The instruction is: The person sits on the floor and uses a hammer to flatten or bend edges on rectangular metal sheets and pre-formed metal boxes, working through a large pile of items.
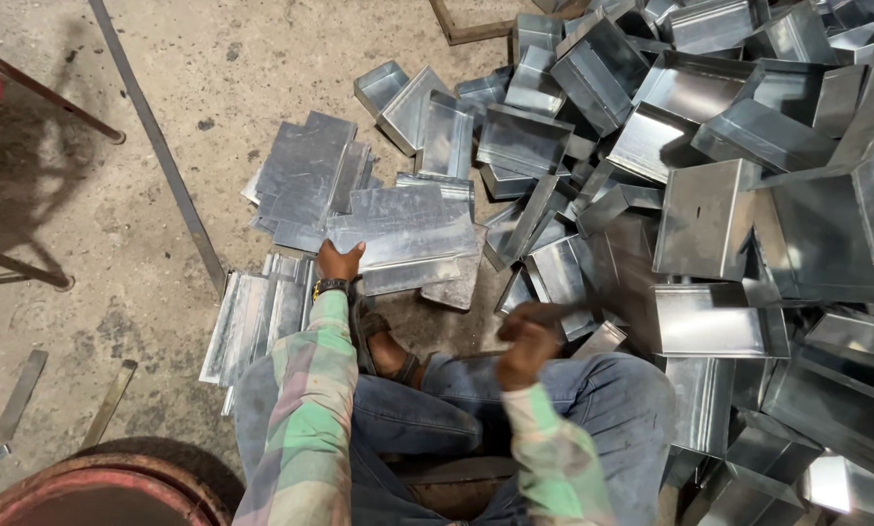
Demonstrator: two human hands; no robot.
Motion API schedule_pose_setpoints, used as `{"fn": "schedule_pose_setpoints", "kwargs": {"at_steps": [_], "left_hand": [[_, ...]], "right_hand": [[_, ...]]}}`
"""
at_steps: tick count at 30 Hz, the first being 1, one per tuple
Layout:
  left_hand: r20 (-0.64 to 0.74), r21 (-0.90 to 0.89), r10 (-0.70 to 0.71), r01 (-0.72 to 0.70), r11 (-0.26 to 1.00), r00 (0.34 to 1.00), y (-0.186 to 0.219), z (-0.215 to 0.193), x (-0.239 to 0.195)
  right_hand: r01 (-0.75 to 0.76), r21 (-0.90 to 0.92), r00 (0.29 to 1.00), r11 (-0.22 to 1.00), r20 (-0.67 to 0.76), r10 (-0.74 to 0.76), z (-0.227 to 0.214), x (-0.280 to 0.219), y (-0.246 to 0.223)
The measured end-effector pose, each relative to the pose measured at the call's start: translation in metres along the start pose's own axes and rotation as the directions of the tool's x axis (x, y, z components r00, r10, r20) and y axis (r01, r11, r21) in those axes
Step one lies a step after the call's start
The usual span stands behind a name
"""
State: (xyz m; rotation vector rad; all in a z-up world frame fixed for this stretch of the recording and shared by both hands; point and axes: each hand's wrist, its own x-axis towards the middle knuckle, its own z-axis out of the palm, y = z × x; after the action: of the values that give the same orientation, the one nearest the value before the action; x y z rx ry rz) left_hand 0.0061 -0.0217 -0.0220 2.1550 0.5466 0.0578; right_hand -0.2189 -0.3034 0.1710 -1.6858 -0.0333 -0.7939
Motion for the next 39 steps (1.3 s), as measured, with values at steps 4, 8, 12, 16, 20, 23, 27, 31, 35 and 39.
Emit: {"fn": "schedule_pose_setpoints", "kwargs": {"at_steps": [4,8,12,16,20,23,27,31,35,39], "left_hand": [[-0.012,-0.136,-0.002,0.0,0.991,1.0,0.008,-0.003,-0.004],[0.041,-0.057,0.014,-0.012,0.998,0.999,0.01,-0.007,-0.002],[-0.038,-0.009,0.075,-0.076,0.997,0.996,0.006,-0.003,-0.002],[-0.013,-0.03,0.059,-0.059,0.998,0.998,0.003,0.001,-0.001],[-0.074,-0.022,0.104,-0.105,0.994,0.992,0.002,0.004,0.0],[-0.024,-0.038,0.036,-0.037,0.999,0.999,0.004,0.001,-0.003],[-0.014,-0.14,0.047,-0.049,0.989,0.999,0.016,-0.005,0.004],[0.0,-0.091,0.023,-0.023,0.996,1.0,0.01,0.001,0.002],[-0.039,-0.055,0.074,-0.076,0.996,0.996,0.002,0.002,0.0],[-0.053,-0.03,0.066,-0.068,0.997,0.996,-0.001,0.005,-0.002]], "right_hand": [[-0.262,-0.673,0.864,0.692,0.155,0.479,-0.013,-0.052,0.089],[-0.522,-0.401,0.82,0.753,0.006,0.572,-0.017,-0.011,0.034],[-0.309,0.111,0.949,0.944,-0.028,0.314,-0.018,0.044,-0.094],[0.019,0.386,1.0,0.922,-0.017,-0.014,-0.009,0.064,-0.127],[0.009,0.216,1.0,0.976,-0.02,-0.005,0.0,0.017,-0.028],[-0.069,-0.595,0.959,0.801,0.182,0.217,-0.005,-0.029,0.05],[-0.305,-0.622,0.891,0.721,0.081,0.447,-0.014,-0.015,0.043],[-0.416,-0.174,0.905,0.893,0.017,0.425,-0.012,0.025,-0.061],[-0.178,0.244,0.984,0.953,0.033,0.175,0.005,0.049,-0.103],[-0.246,0.13,0.969,0.96,0.016,0.246,0.008,0.012,-0.033]]}}
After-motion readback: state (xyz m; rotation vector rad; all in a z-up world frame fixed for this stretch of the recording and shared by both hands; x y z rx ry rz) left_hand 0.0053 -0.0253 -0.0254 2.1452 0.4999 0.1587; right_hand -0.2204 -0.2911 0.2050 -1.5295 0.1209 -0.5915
